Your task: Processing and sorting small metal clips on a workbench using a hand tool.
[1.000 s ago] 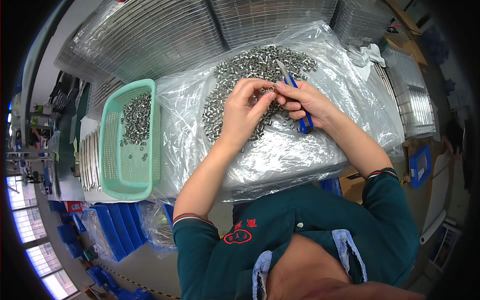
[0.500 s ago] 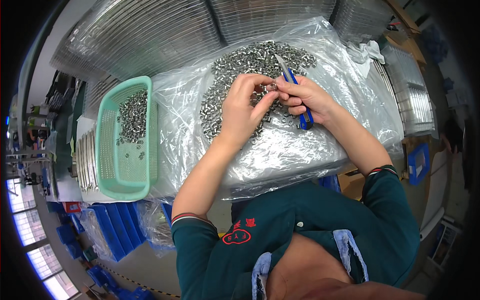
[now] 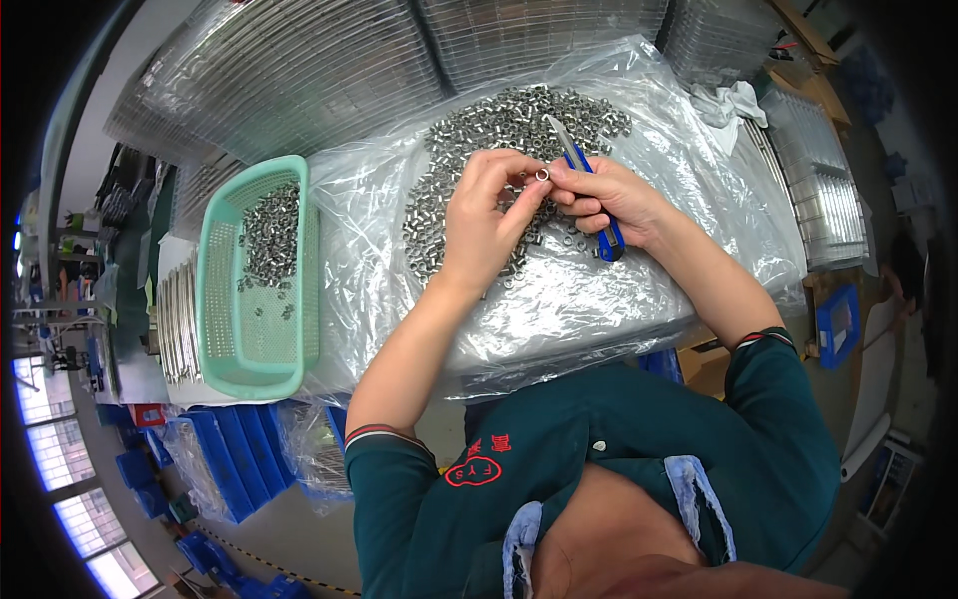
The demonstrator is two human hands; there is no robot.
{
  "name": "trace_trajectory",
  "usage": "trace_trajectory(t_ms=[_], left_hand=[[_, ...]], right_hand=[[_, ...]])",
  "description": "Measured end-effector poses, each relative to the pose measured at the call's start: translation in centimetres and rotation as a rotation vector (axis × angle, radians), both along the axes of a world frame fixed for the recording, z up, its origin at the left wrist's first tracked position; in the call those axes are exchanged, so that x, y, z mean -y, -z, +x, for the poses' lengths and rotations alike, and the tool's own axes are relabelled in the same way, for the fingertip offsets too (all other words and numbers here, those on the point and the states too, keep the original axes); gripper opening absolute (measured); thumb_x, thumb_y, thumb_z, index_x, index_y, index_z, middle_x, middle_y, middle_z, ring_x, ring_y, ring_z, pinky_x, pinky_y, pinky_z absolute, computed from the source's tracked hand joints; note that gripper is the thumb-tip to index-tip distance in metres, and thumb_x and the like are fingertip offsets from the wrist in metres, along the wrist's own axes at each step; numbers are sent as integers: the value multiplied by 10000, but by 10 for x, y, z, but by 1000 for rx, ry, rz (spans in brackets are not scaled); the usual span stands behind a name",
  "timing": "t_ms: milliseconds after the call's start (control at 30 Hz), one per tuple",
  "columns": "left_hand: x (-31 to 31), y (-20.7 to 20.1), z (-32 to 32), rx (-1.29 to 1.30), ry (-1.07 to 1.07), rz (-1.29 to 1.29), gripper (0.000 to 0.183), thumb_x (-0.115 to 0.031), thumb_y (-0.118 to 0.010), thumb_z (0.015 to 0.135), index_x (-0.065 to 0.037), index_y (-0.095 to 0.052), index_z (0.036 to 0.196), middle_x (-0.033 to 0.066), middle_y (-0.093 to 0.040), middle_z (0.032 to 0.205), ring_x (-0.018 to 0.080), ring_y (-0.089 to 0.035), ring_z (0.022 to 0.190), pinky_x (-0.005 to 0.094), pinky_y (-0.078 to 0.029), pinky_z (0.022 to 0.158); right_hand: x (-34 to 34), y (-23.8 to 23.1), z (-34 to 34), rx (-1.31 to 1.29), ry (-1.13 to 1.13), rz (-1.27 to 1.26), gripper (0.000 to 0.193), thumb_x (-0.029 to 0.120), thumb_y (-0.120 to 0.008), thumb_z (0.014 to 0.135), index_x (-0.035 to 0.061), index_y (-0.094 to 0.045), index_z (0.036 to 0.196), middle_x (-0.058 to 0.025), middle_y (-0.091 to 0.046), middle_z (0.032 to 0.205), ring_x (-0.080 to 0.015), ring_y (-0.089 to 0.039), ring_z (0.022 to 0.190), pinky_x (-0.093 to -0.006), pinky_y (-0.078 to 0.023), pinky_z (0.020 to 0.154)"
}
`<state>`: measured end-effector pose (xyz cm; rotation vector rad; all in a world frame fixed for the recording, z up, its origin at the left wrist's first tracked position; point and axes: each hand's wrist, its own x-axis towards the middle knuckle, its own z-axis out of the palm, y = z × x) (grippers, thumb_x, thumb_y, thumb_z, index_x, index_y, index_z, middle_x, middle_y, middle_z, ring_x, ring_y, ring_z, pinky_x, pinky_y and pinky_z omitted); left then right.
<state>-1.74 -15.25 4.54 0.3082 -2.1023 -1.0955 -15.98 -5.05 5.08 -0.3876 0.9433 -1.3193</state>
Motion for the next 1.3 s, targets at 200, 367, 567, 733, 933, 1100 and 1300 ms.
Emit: trace_trajectory(t_ms=[200,367,567,733,933,1100,1300], left_hand=[[-2,1,-2,-11,22,236,164,-76,-641,769,-47,-591,922,51,-545,939,123,-552,778,235,-463,643],[3,5,-2,-113,163,500,158,-79,-613,804,-32,-572,949,52,-574,988,94,-535,793,218,-439,690],[9,-5,2,-98,148,747,192,-144,-544,864,-45,-553,1029,61,-615,987,59,-529,791,191,-426,672],[15,-2,2,-64,178,934,234,-127,-540,867,-41,-540,1085,57,-610,974,53,-526,782,177,-438,651],[12,0,1,-114,170,1000,181,-139,-573,846,-50,-567,1003,19,-608,892,61,-530,781,189,-424,650],[12,0,1,-95,155,995,157,-156,-582,843,-48,-575,956,15,-602,847,65,-535,770,191,-421,643],[16,0,5,-24,179,991,161,-186,-564,858,-41,-579,925,17,-602,809,62,-528,727,189,-417,634]], right_hand=[[0,-2,4,-124,43,-22,199,251,-600,838,64,-532,835,40,-486,685,32,-361,472,-105,-265,359],[-1,-6,7,-208,64,-30,255,301,-562,859,48,-544,883,30,-487,686,16,-364,467,-123,-281,365],[-10,-16,6,-1207,328,-266,387,381,-446,901,46,-476,1092,-56,-565,751,-146,-562,714,-281,-437,623],[-7,-17,-1,-1720,366,-383,215,254,-561,833,93,-572,974,-75,-596,812,-223,-576,753,-306,-453,636],[-7,-17,-4,-1826,419,-498,180,206,-637,761,108,-639,912,-45,-590,787,-207,-573,733,-304,-455,611],[-7,-15,-5,-1834,398,-542,178,211,-653,743,110,-654,889,-28,-594,766,-190,-567,699,-294,-454,598],[-7,-20,-5,-1959,436,-599,185,215,-669,715,125,-661,877,-8,-593,756,-174,-565,703,-284,-448,598]])
